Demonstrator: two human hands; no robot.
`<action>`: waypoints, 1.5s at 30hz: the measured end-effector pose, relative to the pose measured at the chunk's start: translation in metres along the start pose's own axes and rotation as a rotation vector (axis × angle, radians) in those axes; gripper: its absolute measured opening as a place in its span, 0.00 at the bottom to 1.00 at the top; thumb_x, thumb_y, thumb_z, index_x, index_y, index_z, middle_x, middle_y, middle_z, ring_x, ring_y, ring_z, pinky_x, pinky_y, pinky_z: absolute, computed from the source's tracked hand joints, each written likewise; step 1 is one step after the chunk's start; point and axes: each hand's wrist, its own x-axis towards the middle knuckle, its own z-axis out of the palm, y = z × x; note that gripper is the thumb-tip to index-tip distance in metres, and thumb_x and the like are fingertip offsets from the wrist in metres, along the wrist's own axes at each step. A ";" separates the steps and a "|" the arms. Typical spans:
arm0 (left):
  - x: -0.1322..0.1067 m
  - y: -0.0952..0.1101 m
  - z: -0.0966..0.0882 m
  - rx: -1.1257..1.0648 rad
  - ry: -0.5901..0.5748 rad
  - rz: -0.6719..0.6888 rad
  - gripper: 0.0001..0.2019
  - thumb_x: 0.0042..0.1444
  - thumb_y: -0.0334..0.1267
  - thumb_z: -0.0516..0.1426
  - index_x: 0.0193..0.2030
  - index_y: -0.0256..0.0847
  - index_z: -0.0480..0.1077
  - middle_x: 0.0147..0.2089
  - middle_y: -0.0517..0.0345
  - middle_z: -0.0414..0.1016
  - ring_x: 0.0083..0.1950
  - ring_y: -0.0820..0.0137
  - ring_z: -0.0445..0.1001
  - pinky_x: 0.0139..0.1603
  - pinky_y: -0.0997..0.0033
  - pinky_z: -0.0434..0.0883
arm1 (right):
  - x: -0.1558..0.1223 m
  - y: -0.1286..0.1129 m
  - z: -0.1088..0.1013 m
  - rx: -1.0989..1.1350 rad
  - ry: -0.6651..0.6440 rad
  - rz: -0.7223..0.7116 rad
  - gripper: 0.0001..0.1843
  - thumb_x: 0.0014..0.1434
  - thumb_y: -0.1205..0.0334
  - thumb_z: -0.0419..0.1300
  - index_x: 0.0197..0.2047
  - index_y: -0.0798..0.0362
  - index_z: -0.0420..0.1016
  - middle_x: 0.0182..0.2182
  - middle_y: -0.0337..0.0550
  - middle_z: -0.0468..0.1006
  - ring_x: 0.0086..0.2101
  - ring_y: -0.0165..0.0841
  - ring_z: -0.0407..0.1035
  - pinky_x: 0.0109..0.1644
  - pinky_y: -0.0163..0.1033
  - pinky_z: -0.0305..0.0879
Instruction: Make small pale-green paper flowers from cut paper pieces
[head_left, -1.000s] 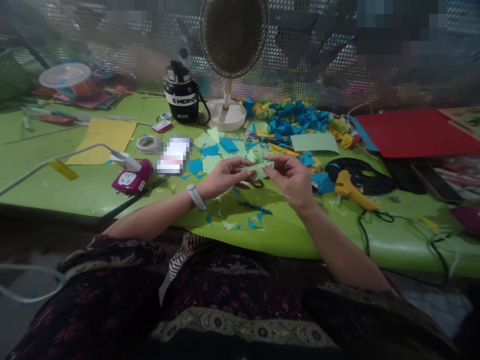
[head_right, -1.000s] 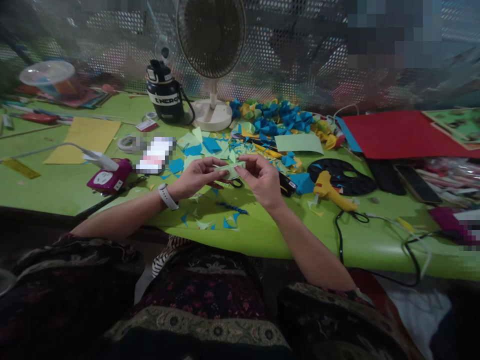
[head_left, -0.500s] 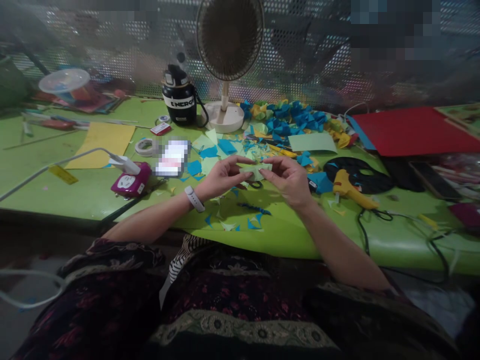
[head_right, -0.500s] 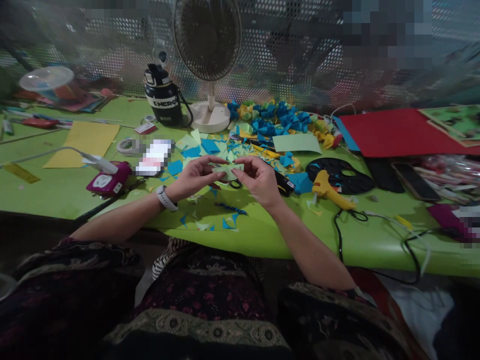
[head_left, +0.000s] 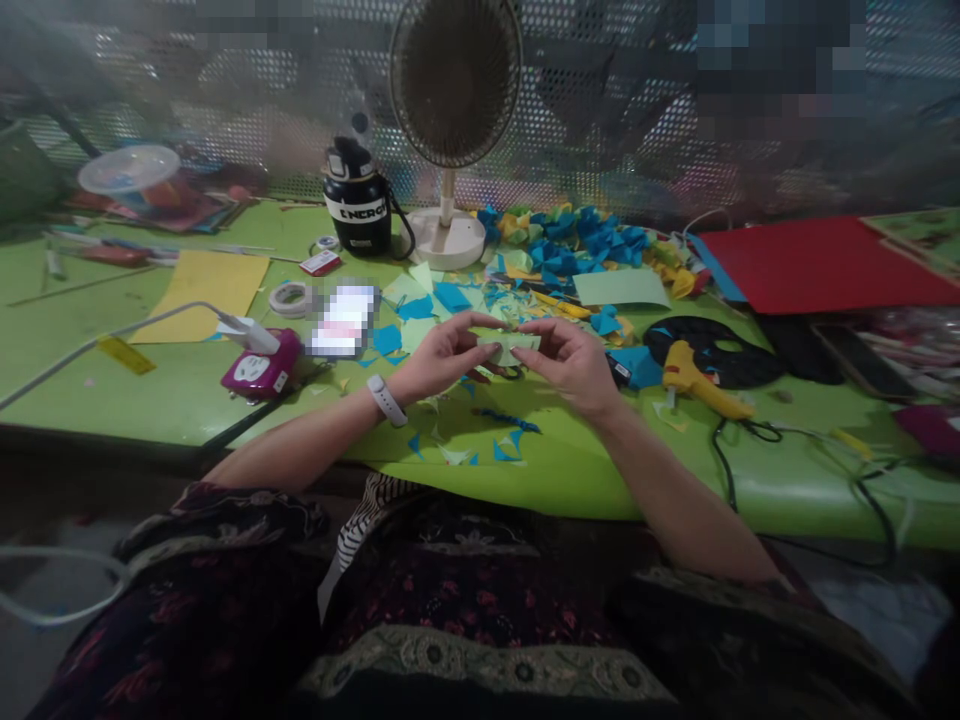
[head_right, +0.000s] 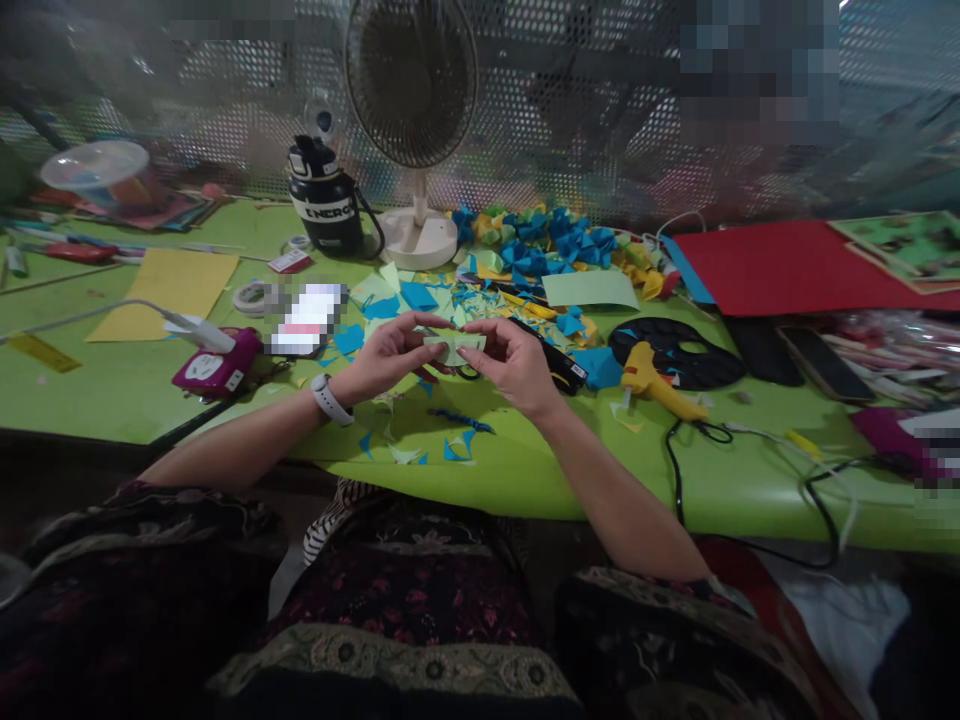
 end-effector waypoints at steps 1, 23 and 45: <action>0.000 0.000 0.000 0.004 -0.001 0.002 0.19 0.61 0.39 0.61 0.57 0.37 0.64 0.32 0.59 0.77 0.41 0.66 0.83 0.35 0.73 0.80 | 0.000 -0.001 0.000 0.003 0.000 0.008 0.21 0.47 0.49 0.73 0.41 0.50 0.76 0.22 0.32 0.66 0.23 0.26 0.58 0.26 0.35 0.59; -0.001 0.004 0.000 -0.002 0.043 -0.078 0.20 0.59 0.41 0.63 0.54 0.37 0.66 0.35 0.54 0.80 0.38 0.67 0.83 0.37 0.72 0.79 | 0.001 0.001 -0.001 0.016 -0.028 -0.004 0.17 0.51 0.54 0.69 0.42 0.51 0.76 0.28 0.37 0.75 0.27 0.29 0.68 0.31 0.37 0.67; 0.005 0.004 -0.008 -0.046 0.056 -0.276 0.13 0.51 0.40 0.68 0.34 0.34 0.70 0.31 0.54 0.81 0.32 0.70 0.82 0.36 0.72 0.80 | 0.006 0.014 -0.001 0.041 -0.057 -0.003 0.19 0.52 0.52 0.67 0.45 0.50 0.76 0.29 0.36 0.72 0.29 0.29 0.66 0.35 0.38 0.67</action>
